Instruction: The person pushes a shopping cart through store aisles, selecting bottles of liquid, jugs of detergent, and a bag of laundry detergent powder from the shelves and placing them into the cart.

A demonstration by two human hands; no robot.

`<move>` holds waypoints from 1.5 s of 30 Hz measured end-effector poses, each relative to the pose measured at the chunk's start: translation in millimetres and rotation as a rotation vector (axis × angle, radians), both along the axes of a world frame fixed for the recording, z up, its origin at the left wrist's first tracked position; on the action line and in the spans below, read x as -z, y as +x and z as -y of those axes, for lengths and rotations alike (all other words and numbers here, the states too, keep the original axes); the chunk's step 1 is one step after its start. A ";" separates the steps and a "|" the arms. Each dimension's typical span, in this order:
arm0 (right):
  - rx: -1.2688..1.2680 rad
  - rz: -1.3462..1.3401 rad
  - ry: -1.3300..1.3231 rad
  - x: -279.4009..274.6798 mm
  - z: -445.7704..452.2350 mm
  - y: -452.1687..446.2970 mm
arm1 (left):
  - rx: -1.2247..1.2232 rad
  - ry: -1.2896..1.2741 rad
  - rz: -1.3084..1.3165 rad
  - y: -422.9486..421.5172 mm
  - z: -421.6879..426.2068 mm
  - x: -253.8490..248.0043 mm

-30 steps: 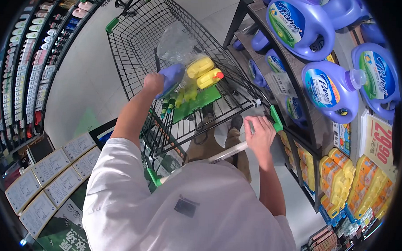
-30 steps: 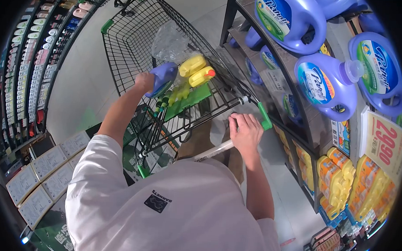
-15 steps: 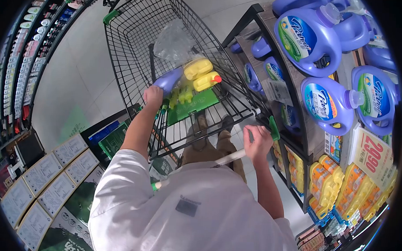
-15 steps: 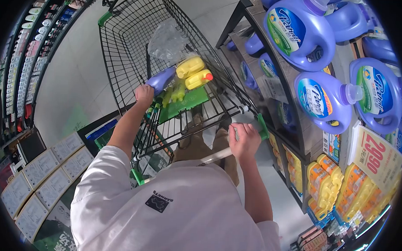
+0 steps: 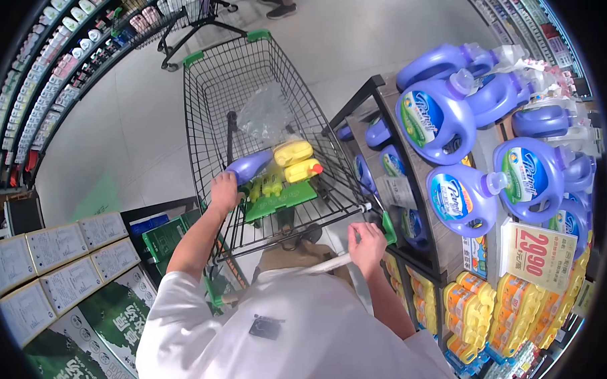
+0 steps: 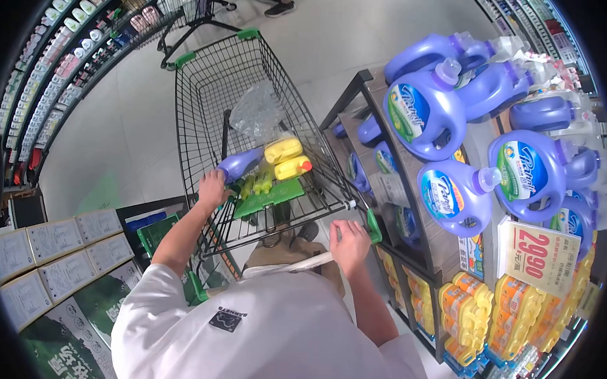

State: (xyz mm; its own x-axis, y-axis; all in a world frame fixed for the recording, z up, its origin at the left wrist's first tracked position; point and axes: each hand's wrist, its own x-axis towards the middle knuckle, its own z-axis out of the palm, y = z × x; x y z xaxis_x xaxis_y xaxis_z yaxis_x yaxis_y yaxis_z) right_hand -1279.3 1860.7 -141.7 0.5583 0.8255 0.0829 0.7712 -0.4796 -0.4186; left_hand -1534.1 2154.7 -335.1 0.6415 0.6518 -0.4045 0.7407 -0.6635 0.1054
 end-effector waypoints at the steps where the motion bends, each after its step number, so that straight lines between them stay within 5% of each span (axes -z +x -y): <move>1: -0.001 0.007 -0.010 -0.8 -2.4 0.7 | -0.042 0.003 0.078 -8.1 4.4 -13.8; 6: -0.037 0.042 0.018 11.4 -8.1 8.1 | -0.113 0.060 0.428 -61.4 39.7 -71.7; 10: -0.036 0.047 -0.010 10.1 -19.1 12.3 | -0.402 0.169 0.476 -76.6 80.0 -146.3; 17: -0.058 0.041 0.058 17.7 -35.7 22.1 | -0.931 0.165 0.515 -109.1 170.3 -165.5; 24: -0.091 0.042 0.121 22.2 -50.9 30.6 | -1.306 0.031 0.612 -101.1 145.7 -144.0; 36: -0.121 0.161 0.176 24.5 -81.3 59.5 | -1.141 0.137 0.542 -83.3 55.5 -141.3; 45: -0.175 0.194 -0.175 24.9 -129.6 55.3 | -1.081 0.039 0.475 -65.0 -51.7 -137.4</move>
